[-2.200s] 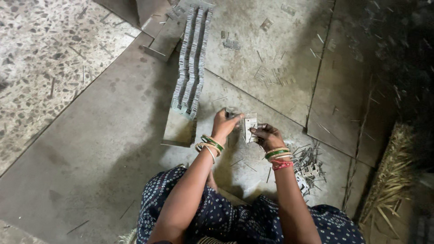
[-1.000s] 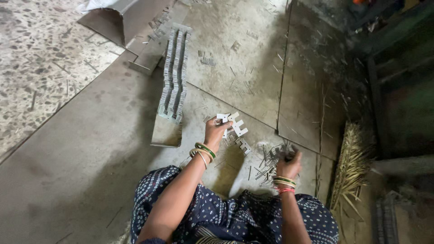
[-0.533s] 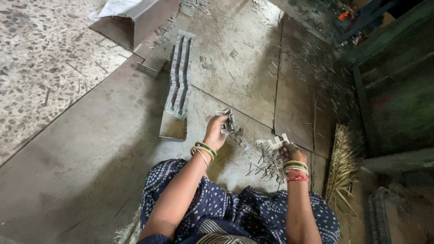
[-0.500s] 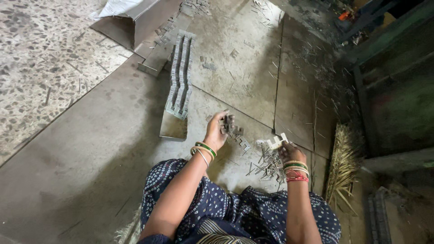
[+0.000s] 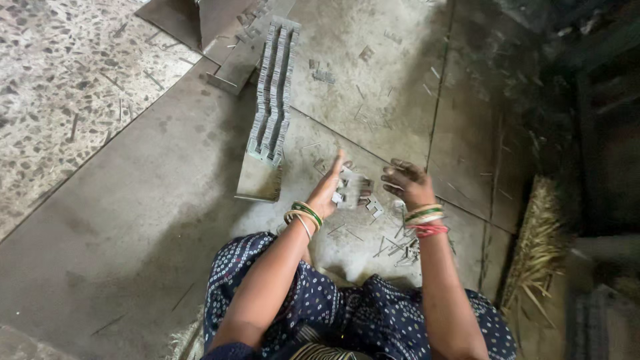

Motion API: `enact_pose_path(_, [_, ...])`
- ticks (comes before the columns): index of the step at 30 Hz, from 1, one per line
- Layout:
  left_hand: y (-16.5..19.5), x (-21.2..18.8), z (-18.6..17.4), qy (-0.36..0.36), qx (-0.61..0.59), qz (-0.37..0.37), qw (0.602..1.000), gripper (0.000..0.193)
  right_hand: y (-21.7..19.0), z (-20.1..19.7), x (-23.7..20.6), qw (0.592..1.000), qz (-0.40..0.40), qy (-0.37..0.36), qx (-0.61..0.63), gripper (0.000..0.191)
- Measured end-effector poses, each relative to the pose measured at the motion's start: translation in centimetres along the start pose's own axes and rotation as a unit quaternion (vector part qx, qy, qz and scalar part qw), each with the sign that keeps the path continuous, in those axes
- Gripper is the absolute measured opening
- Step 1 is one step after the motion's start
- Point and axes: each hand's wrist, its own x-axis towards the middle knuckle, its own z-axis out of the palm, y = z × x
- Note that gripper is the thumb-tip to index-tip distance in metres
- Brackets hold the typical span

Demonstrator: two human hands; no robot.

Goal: The person sits on the floor and repeatedly picks up small metal pieces, inserts them into a metal tray, and stacks the assembled units. The person handles the pieces by hand and places the finished stacks into the tray.

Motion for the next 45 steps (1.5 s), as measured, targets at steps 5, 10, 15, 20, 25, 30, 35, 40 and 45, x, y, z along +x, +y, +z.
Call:
enact_pose_path(5, [-0.7, 3.8, -1.8, -0.018, 0.042, 0.084, 0.995, 0.022, 6.6, 3.1, 3.6, 0.861, -0.180, 0.026, -0.475, 0.033])
enact_pose_path(10, [-0.3, 7.2, -3.6, 0.036, -0.010, 0.117, 0.992, 0.034, 9.3, 3.9, 5.3, 0.724, -0.307, 0.004, -0.617, 0.037])
enact_pose_path(15, [-1.1, 8.5, -3.8, 0.054, 0.048, 0.112, 0.991, 0.030, 7.6, 3.6, 6.2, 0.846, -0.132, -0.030, -0.515, 0.025])
enact_pose_path(20, [-1.1, 8.1, -3.2, 0.123, 0.133, 0.069, 0.981, 0.053, 5.0, 3.8, 5.4, 0.900, -0.127, -0.021, -0.416, 0.029])
enact_pose_path(25, [-0.5, 7.1, -2.5, 0.058, 0.031, 0.008, 0.998, 0.074, 6.7, 2.4, 5.2, 0.902, -0.109, 0.011, -0.418, 0.030])
enact_pose_path(30, [-0.5, 7.3, -2.9, 0.031, 0.016, 0.023, 0.999, 0.071, 12.8, -1.0, 3.6, 0.766, -0.060, 0.014, -0.639, 0.037])
enact_pose_path(35, [-1.7, 8.1, -4.0, 0.070, 0.055, 0.077, 0.993, 0.059, 14.1, -2.8, 3.4, 0.879, 0.085, -0.001, -0.470, 0.023])
enact_pose_path(40, [-1.3, 8.3, -3.6, 0.123, 0.137, 0.075, 0.980, 0.060, 9.1, -1.8, 5.0, 0.983, 0.070, -0.053, -0.164, 0.022])
enact_pose_path(45, [-0.7, 7.0, -2.8, 0.097, 0.181, 0.007, 0.979, 0.069, 8.4, 1.5, 5.2, 0.913, -0.104, -0.064, -0.388, 0.027])
